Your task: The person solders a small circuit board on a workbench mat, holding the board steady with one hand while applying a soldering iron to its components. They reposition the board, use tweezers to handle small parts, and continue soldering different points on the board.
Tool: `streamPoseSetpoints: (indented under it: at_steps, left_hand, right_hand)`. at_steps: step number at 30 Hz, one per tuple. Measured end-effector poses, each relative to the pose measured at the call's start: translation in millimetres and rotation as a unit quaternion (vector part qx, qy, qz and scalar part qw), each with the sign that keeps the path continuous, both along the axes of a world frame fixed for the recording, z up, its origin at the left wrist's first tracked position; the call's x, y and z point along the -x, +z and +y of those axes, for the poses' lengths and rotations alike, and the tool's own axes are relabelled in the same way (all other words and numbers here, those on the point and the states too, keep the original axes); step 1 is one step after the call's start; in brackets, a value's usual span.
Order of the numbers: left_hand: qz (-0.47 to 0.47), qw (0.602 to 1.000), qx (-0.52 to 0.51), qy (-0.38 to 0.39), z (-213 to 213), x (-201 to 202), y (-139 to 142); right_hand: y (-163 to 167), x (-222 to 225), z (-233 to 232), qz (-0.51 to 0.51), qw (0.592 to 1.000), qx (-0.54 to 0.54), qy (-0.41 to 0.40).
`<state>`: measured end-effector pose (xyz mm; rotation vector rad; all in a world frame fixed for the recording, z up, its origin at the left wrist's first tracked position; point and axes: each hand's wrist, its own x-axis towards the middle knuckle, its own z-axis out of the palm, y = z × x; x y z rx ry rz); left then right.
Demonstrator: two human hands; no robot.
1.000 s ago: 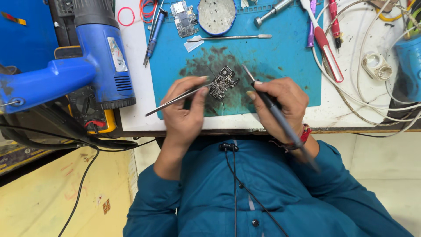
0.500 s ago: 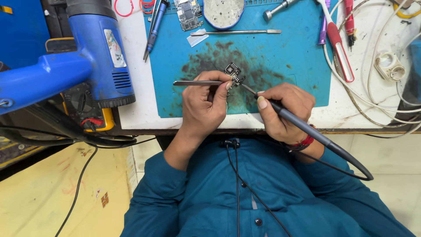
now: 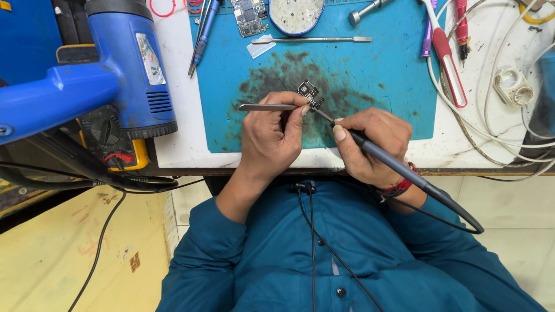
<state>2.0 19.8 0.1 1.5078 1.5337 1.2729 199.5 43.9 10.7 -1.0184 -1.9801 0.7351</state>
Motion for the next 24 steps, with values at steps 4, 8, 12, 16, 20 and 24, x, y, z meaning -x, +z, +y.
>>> streamPoseSetpoints:
  at_steps: [4,8,12,16,20,24]
  left_hand:
    - [0.003,1.0,0.003,0.002,0,0,0]
    - [-0.001,1.0,0.004,0.0,0,0,-1]
    - [0.0,1.0,-0.002,-0.001,1,0,1]
    - [0.01,1.0,0.017,-0.007,4,1,8]
    - [0.247,0.965,-0.089,-0.004,29,23,10]
    - [0.458,0.867,-0.186,0.063,76,57,2]
  right_hand:
    - [-1,0,0,0.002,1.0,0.002,-0.001]
    - [-1,0,1,0.002,1.0,-0.001,0.002]
    - [-1,0,1,0.002,1.0,0.001,0.003]
    - [1,1,0,-0.004,1.0,0.006,-0.01]
    - [1,0,1,-0.002,1.0,0.004,-0.005]
    - [1,2,-1,-0.005,1.0,-0.001,-0.012]
